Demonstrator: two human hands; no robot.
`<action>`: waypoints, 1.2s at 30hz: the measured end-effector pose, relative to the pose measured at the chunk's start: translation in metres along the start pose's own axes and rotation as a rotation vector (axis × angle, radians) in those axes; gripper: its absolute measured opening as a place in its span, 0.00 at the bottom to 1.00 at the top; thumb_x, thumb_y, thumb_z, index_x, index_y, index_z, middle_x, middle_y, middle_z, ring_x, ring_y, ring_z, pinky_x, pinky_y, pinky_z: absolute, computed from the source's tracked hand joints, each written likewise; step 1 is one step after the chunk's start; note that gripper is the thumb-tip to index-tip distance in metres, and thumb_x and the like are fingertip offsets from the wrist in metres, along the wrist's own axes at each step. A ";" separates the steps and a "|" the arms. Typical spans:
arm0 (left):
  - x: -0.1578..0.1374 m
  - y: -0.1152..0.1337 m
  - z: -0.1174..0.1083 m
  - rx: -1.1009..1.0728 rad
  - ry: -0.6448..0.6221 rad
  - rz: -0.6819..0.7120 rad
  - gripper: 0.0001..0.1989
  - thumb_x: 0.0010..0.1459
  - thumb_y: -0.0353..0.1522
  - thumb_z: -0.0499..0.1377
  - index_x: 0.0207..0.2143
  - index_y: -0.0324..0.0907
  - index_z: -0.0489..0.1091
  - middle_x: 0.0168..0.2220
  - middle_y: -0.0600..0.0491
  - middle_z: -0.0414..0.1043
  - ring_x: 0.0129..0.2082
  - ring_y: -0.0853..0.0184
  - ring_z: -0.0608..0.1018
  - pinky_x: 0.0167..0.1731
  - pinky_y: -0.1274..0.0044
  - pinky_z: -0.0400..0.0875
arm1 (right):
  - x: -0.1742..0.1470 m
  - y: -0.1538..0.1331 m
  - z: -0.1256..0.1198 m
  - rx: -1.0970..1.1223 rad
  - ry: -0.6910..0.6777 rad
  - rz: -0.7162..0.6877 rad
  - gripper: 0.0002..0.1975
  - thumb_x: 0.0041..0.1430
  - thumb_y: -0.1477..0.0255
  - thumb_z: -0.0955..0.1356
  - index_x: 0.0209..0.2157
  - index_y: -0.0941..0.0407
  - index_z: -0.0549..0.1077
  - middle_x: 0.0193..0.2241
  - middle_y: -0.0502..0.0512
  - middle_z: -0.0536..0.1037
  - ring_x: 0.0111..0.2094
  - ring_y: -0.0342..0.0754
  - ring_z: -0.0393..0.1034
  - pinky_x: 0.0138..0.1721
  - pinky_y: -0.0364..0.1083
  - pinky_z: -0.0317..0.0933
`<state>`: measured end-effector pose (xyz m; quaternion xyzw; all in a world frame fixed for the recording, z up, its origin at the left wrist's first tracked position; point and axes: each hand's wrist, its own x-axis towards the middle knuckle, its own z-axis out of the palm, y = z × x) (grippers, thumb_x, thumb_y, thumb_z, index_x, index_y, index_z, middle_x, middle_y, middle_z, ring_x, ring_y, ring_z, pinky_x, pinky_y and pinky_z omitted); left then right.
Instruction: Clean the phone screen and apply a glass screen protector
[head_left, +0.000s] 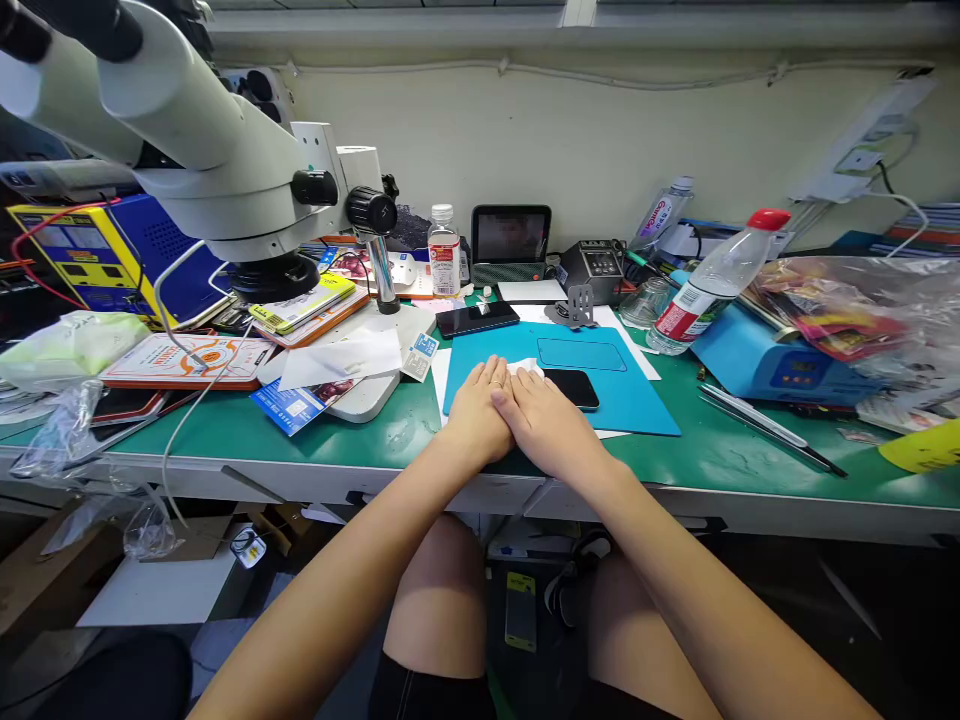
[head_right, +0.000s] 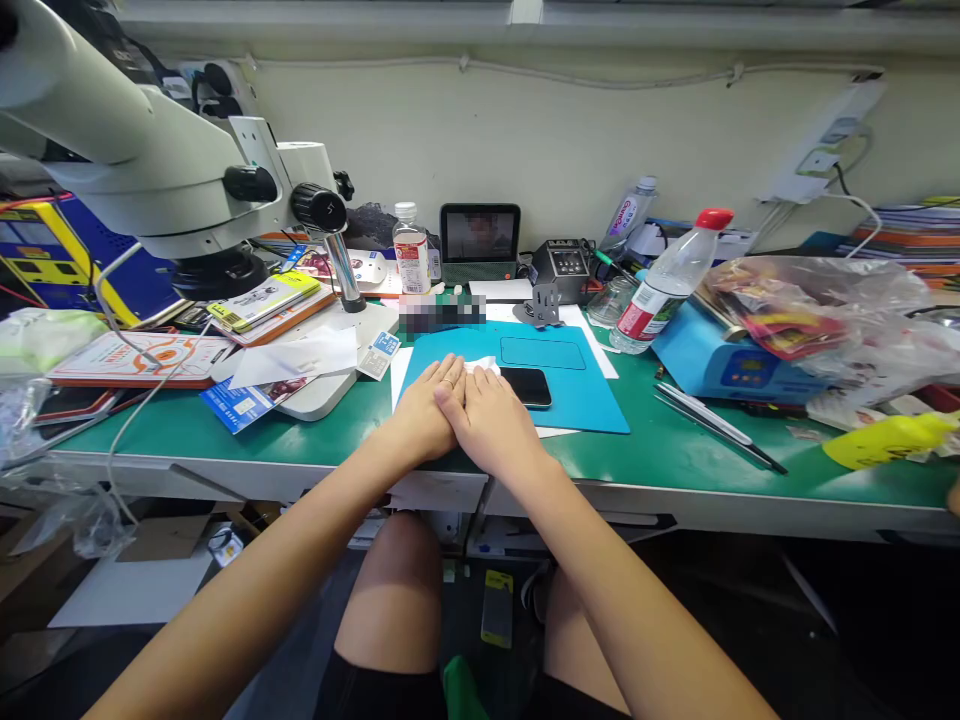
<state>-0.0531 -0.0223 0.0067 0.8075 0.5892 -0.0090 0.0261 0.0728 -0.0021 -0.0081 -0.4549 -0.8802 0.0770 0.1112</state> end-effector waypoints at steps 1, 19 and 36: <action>0.004 -0.002 -0.002 -0.005 -0.015 -0.004 0.33 0.69 0.34 0.49 0.72 0.27 0.49 0.74 0.35 0.44 0.75 0.50 0.48 0.73 0.60 0.46 | 0.005 0.001 -0.002 -0.004 -0.005 -0.002 0.43 0.73 0.51 0.42 0.70 0.68 0.58 0.68 0.69 0.62 0.70 0.59 0.54 0.71 0.59 0.47; 0.049 0.075 -0.003 0.049 -0.031 0.139 0.33 0.71 0.36 0.47 0.72 0.26 0.49 0.74 0.34 0.44 0.75 0.50 0.49 0.73 0.61 0.46 | -0.048 0.079 -0.023 0.025 0.000 0.109 0.44 0.72 0.49 0.43 0.71 0.67 0.56 0.69 0.66 0.61 0.71 0.58 0.53 0.71 0.62 0.46; 0.005 -0.017 0.010 -0.035 0.399 0.371 0.15 0.72 0.30 0.51 0.44 0.40 0.79 0.53 0.52 0.81 0.65 0.56 0.72 0.66 0.63 0.68 | -0.017 0.102 -0.046 0.367 0.126 -0.033 0.35 0.66 0.46 0.62 0.65 0.53 0.70 0.65 0.56 0.70 0.66 0.63 0.62 0.67 0.63 0.56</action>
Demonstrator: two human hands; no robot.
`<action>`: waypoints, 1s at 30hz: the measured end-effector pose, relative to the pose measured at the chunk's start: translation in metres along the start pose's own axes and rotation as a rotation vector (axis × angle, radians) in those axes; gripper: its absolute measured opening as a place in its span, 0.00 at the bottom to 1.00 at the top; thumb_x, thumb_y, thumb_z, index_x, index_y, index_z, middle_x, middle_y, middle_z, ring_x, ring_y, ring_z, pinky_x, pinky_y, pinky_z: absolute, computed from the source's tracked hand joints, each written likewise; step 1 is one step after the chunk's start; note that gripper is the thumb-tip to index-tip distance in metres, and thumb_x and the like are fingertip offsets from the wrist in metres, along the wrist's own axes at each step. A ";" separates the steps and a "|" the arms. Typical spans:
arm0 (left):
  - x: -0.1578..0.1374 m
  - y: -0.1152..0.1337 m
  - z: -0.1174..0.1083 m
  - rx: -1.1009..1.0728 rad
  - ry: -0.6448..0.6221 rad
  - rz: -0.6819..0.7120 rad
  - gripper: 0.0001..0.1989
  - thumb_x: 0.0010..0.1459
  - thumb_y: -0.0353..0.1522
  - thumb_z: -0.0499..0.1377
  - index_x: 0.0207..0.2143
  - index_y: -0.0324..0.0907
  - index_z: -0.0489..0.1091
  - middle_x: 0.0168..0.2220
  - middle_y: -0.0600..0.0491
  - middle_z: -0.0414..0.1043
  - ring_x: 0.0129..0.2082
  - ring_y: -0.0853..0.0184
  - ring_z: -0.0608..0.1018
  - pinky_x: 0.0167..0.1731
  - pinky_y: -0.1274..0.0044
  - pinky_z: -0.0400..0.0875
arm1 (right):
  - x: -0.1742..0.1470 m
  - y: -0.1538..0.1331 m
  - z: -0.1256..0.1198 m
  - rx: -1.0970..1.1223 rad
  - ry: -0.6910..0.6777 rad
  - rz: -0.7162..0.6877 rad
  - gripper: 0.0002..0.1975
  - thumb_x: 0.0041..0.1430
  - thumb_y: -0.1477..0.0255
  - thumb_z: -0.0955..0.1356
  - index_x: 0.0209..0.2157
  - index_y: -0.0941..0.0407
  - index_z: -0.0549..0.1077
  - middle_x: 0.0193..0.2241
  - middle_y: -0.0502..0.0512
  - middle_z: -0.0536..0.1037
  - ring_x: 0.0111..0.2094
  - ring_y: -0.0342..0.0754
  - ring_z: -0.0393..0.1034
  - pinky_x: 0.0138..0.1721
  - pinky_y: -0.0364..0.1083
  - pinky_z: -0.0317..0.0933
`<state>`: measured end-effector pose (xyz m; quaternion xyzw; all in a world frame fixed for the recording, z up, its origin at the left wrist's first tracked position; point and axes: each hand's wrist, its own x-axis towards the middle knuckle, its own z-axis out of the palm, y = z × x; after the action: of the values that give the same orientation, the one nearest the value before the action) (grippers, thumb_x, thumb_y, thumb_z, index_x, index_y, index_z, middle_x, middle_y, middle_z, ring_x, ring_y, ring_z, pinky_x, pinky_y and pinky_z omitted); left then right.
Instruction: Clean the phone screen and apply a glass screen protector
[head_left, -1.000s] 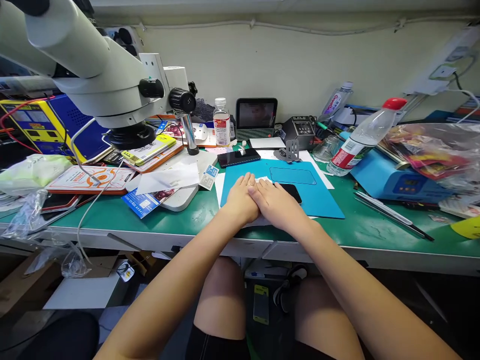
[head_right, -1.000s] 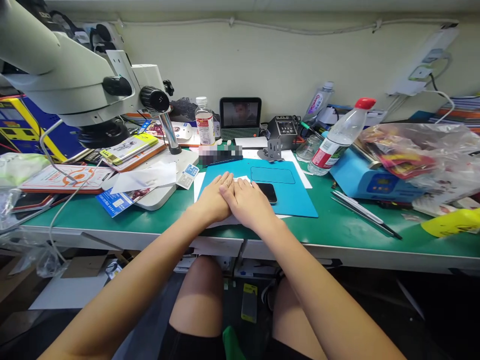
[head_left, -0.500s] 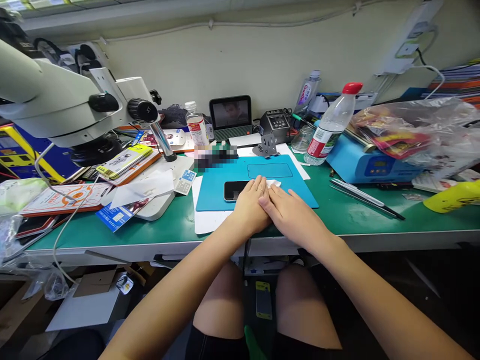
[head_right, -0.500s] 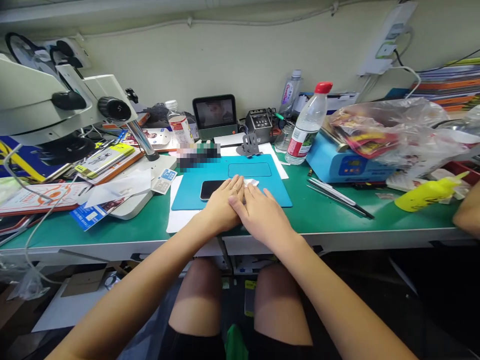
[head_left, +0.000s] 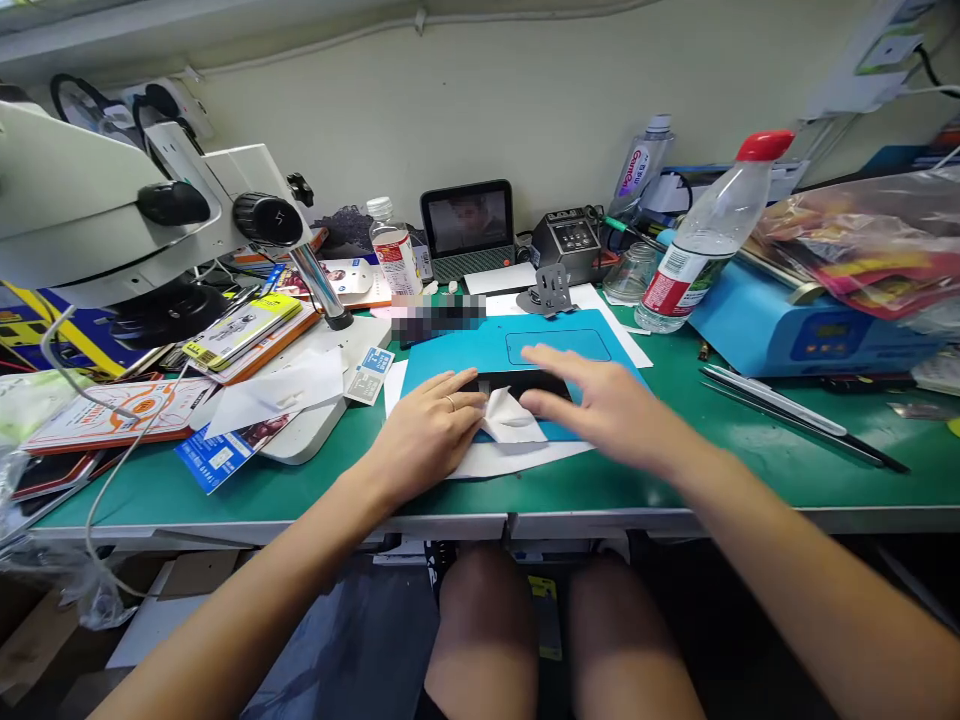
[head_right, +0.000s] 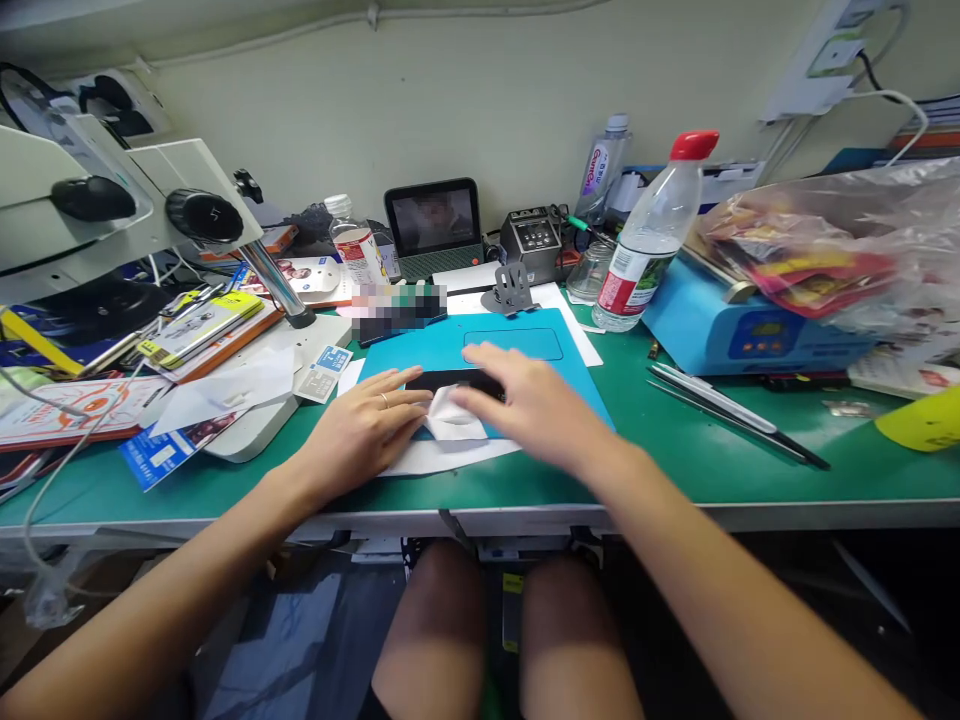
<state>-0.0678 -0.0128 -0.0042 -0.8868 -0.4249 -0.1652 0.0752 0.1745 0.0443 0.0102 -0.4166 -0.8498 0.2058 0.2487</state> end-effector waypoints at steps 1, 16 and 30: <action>0.003 -0.007 0.000 -0.006 0.029 0.005 0.15 0.72 0.30 0.51 0.42 0.40 0.79 0.50 0.52 0.82 0.63 0.56 0.74 0.64 0.64 0.70 | 0.015 0.016 -0.011 -0.029 0.012 0.039 0.36 0.64 0.46 0.64 0.65 0.53 0.69 0.65 0.55 0.69 0.65 0.64 0.64 0.65 0.62 0.59; 0.052 -0.056 0.019 -0.466 0.122 -0.349 0.07 0.70 0.35 0.55 0.38 0.43 0.69 0.33 0.57 0.75 0.31 0.70 0.75 0.30 0.77 0.65 | 0.064 0.086 -0.030 -0.167 -0.024 -0.343 0.28 0.66 0.53 0.67 0.60 0.55 0.74 0.55 0.61 0.78 0.56 0.60 0.72 0.56 0.60 0.68; 0.038 -0.058 0.026 -0.803 0.320 -0.488 0.08 0.64 0.30 0.48 0.37 0.45 0.67 0.39 0.53 0.72 0.43 0.60 0.73 0.45 0.67 0.64 | 0.057 0.037 0.005 -0.200 -0.019 -0.803 0.16 0.70 0.71 0.65 0.54 0.63 0.76 0.55 0.64 0.79 0.56 0.54 0.74 0.57 0.53 0.70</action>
<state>-0.0849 0.0582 -0.0153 -0.6840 -0.5061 -0.4627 -0.2491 0.1636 0.1108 -0.0002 -0.0721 -0.9630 0.0125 0.2595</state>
